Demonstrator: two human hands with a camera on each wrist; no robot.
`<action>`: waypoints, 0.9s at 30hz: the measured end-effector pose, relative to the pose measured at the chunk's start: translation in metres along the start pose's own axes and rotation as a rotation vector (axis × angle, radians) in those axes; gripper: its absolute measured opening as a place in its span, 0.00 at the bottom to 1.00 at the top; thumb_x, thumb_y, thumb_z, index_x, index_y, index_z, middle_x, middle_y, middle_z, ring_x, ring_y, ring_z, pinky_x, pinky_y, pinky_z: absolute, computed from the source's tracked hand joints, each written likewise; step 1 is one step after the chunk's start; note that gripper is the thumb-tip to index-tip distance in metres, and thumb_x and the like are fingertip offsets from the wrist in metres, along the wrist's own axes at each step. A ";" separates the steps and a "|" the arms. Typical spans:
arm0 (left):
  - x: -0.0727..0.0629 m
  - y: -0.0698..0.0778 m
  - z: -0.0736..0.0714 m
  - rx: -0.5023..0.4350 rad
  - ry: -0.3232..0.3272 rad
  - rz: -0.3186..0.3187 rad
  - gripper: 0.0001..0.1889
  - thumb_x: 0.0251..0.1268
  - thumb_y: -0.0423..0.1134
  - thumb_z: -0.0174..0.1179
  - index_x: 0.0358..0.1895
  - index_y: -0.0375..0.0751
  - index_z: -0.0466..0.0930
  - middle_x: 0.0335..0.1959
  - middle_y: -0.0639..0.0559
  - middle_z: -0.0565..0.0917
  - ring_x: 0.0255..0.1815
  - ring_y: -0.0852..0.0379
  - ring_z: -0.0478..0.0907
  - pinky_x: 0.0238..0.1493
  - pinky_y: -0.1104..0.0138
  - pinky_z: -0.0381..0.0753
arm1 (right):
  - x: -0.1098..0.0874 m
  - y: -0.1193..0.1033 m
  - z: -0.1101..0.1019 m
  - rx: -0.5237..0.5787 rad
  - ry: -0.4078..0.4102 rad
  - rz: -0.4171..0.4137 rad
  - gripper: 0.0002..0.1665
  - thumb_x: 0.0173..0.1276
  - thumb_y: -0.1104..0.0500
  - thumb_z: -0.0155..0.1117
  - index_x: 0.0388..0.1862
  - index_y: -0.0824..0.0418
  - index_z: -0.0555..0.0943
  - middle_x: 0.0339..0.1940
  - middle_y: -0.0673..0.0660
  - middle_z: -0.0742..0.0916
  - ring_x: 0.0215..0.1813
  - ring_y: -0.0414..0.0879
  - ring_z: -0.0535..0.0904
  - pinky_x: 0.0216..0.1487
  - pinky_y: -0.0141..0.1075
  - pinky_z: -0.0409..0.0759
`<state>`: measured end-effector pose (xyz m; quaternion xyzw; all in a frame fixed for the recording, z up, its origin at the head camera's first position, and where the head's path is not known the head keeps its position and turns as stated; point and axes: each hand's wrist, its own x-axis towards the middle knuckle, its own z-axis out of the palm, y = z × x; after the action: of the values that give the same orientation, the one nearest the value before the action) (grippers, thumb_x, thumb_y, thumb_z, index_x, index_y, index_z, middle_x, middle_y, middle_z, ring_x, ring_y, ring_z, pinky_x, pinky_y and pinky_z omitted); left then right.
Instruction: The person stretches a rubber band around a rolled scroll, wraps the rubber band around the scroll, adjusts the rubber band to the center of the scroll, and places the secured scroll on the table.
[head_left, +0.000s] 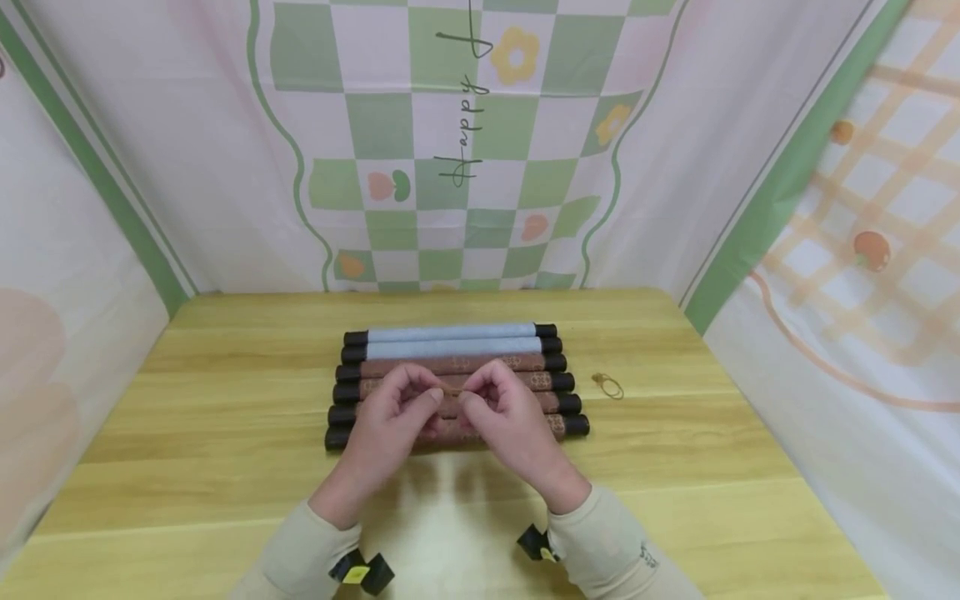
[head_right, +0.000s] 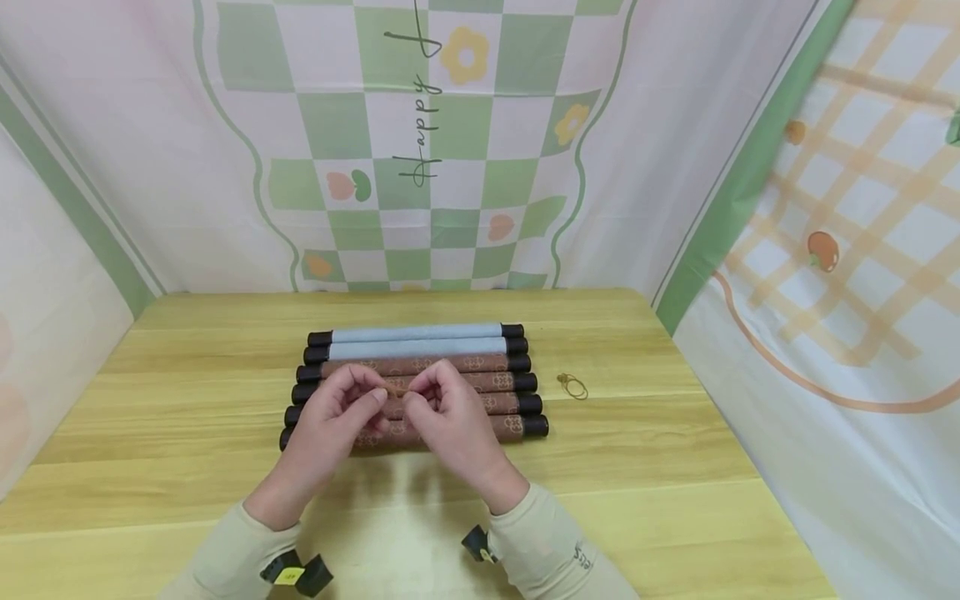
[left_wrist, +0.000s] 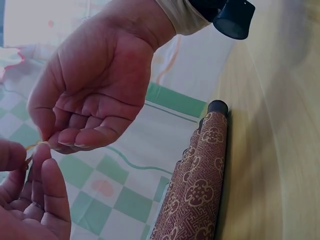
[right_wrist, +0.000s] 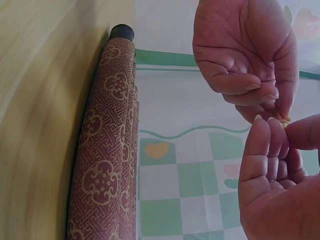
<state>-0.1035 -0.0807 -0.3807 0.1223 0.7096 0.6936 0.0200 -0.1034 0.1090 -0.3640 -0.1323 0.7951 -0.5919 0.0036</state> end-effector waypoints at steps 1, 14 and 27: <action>0.000 0.000 0.000 -0.012 0.004 0.001 0.06 0.80 0.36 0.55 0.51 0.39 0.76 0.38 0.36 0.81 0.34 0.46 0.85 0.39 0.61 0.89 | 0.000 0.000 0.000 -0.006 -0.002 -0.002 0.03 0.75 0.62 0.58 0.44 0.61 0.76 0.31 0.57 0.83 0.36 0.60 0.84 0.32 0.36 0.83; 0.000 0.000 0.002 -0.130 -0.012 0.051 0.09 0.81 0.35 0.54 0.54 0.34 0.77 0.44 0.42 0.81 0.41 0.54 0.80 0.43 0.63 0.87 | 0.000 0.001 0.000 -0.049 0.005 -0.008 0.13 0.76 0.64 0.55 0.53 0.57 0.83 0.34 0.57 0.86 0.38 0.60 0.85 0.34 0.35 0.84; 0.000 0.001 0.002 -0.237 -0.028 0.030 0.12 0.79 0.31 0.53 0.55 0.26 0.78 0.47 0.48 0.83 0.46 0.57 0.83 0.53 0.55 0.87 | -0.001 0.001 0.000 -0.049 0.009 0.009 0.11 0.76 0.63 0.55 0.47 0.57 0.85 0.34 0.57 0.88 0.38 0.63 0.86 0.33 0.35 0.84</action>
<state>-0.1026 -0.0786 -0.3803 0.1391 0.6206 0.7710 0.0337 -0.1029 0.1091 -0.3651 -0.1261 0.8098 -0.5729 -0.0008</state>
